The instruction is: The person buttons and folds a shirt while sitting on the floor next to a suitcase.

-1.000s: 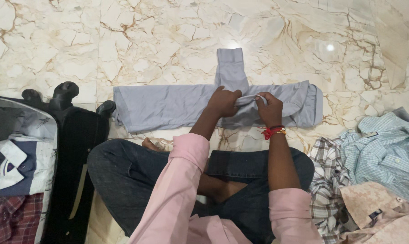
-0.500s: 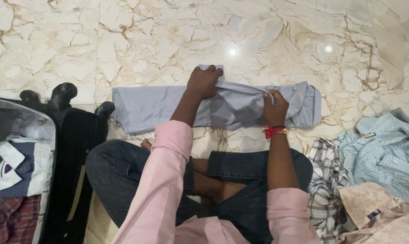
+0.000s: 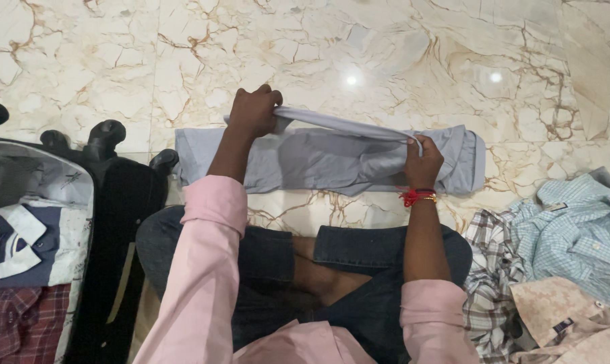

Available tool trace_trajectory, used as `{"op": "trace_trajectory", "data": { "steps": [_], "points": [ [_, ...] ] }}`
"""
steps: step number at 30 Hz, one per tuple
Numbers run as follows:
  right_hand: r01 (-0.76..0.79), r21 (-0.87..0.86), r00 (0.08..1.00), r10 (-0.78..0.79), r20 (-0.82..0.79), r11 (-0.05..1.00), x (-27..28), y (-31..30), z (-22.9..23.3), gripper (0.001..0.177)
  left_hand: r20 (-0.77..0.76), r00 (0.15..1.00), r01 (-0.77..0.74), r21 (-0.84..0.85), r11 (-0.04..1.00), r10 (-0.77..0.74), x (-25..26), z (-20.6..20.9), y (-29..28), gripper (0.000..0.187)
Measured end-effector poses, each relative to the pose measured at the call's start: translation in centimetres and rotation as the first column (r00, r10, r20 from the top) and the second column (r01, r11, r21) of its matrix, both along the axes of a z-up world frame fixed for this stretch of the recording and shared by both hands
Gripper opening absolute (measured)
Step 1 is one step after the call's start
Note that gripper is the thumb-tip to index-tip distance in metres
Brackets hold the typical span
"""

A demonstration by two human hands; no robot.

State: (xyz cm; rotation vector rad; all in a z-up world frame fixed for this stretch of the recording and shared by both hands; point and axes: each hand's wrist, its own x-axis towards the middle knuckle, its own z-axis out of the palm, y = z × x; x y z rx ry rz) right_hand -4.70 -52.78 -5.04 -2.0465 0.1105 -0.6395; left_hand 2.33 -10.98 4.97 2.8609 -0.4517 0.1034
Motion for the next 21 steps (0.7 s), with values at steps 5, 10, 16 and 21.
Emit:
{"op": "trace_trajectory", "data": {
  "steps": [5, 10, 16, 21],
  "points": [
    [-0.019, -0.008, 0.999, 0.020, 0.050, 1.000, 0.0, -0.4, -0.6, 0.016, -0.079, 0.996, -0.039, 0.066, 0.997, 0.044, -0.9, 0.6, 2.1, 0.022],
    [-0.015, 0.006, 1.000, 0.015, 0.022, 1.000, -0.1, -0.4, -0.2, 0.016, 0.006, 0.999, -0.054, 0.111, 0.992, 0.053, -1.7, 1.2, 3.9, 0.023],
    [-0.009, 0.000, 1.000, 0.009, 0.010, 1.000, -0.2, -0.5, -0.2, 0.017, -0.292, 0.945, -0.136, 0.055, 0.989, 0.147, -2.3, 1.2, 6.5, 0.026],
    [-0.006, 0.004, 0.999, 0.006, -0.053, 1.000, -0.2, -1.5, -1.1, 0.017, -0.307, 0.945, -0.154, -0.127, 0.980, 0.109, -3.3, -1.3, 9.6, 0.023]
  ]
}}
